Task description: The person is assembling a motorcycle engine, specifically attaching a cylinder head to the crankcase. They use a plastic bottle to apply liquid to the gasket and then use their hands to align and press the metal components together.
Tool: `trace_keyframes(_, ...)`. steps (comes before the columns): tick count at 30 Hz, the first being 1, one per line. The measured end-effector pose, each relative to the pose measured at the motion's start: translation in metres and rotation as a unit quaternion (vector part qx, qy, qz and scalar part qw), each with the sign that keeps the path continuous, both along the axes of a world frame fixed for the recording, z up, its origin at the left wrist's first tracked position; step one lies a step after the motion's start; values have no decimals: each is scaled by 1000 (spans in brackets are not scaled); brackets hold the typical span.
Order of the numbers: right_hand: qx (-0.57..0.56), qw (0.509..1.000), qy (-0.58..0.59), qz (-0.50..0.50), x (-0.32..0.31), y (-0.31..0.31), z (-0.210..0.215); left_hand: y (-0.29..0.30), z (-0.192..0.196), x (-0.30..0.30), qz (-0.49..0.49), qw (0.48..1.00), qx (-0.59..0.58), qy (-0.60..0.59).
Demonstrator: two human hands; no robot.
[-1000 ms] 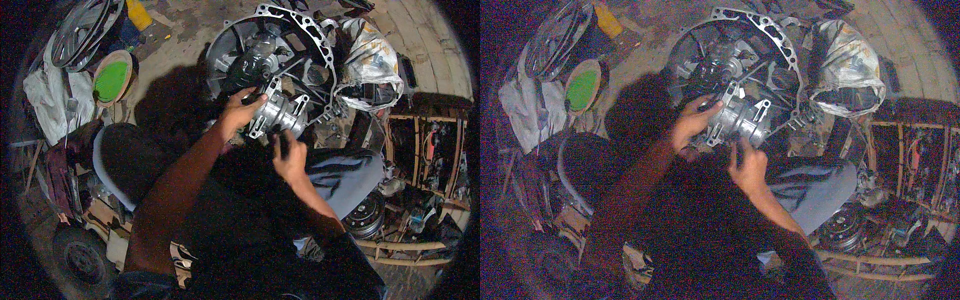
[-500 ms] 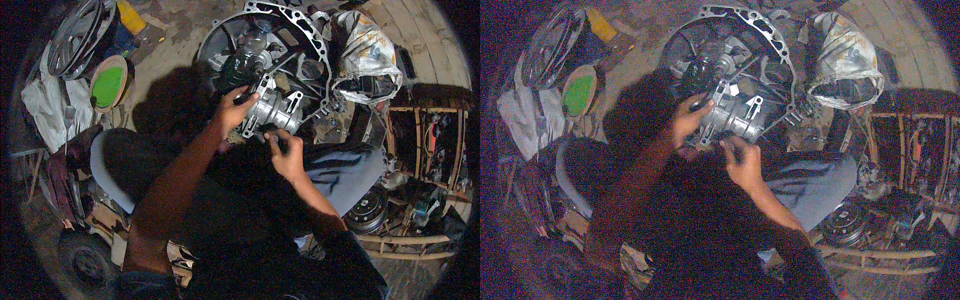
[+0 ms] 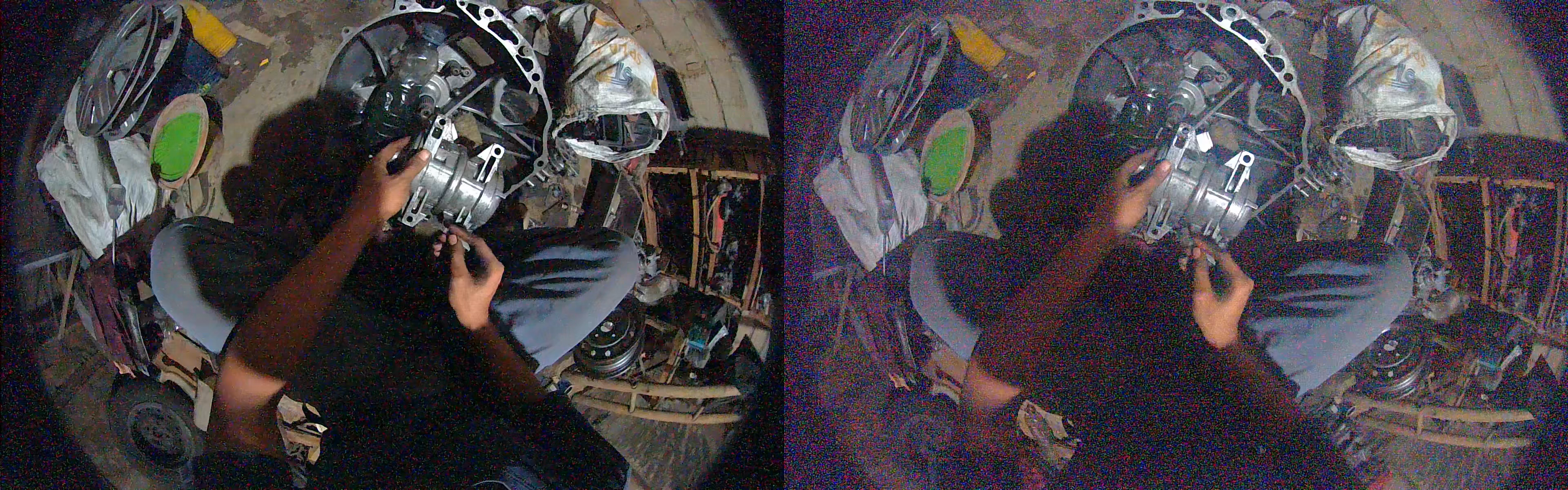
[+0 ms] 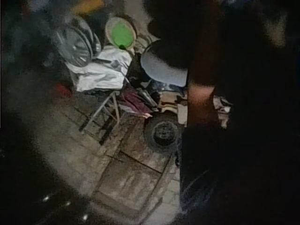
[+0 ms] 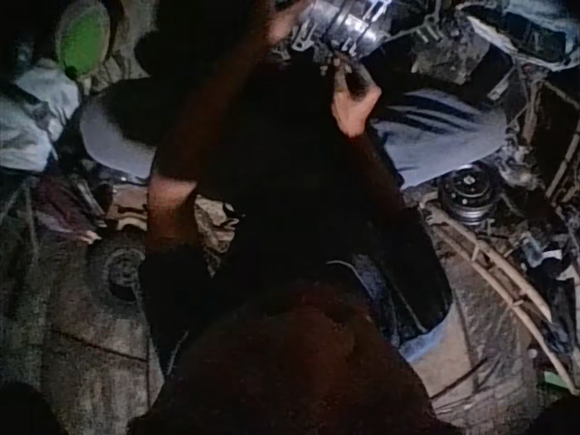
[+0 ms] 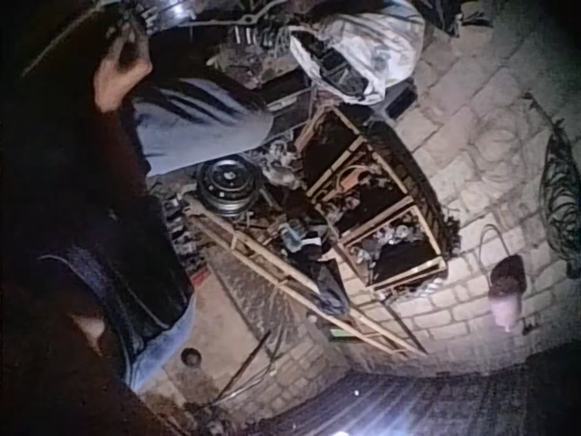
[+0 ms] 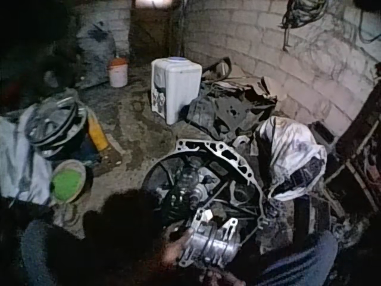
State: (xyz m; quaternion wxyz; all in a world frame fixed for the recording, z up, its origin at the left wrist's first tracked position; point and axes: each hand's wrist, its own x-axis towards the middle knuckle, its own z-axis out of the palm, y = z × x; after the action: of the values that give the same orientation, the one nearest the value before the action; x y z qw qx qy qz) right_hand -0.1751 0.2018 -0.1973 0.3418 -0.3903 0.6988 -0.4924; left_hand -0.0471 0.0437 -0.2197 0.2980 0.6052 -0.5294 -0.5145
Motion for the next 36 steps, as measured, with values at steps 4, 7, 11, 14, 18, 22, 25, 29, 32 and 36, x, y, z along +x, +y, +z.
trace_keyframes(4,-43,998,13,-34,0,-13,-6,1,-3,-8,11,996,17,87)
trace_keyframes(7,-11,999,23,-46,0,-19,-8,7,-14,-12,37,998,-19,55)
trace_keyframes(11,-10,984,176,1,2,-21,12,12,-7,-18,54,997,-41,32)
trace_keyframes(14,28,994,107,-7,9,-21,10,12,-10,-20,61,996,-55,36)
trace_keyframes(18,42,993,106,-3,9,-25,7,15,-16,-23,85,991,-100,34)
trace_keyframes(22,43,989,140,8,17,-26,15,15,-22,-19,69,989,-132,-2)
trace_keyframes(25,43,986,158,-8,24,-26,8,14,-26,-19,67,987,-147,6)
trace_keyframes(29,32,986,157,-42,34,-26,-4,12,-21,-19,54,989,-141,4)
trace_keyframes(32,39,984,167,-41,36,-30,-7,11,-20,-18,53,987,-153,4)
trace_keyframes(36,27,989,145,-30,30,-36,-3,12,-12,-15,43,985,-165,-4)
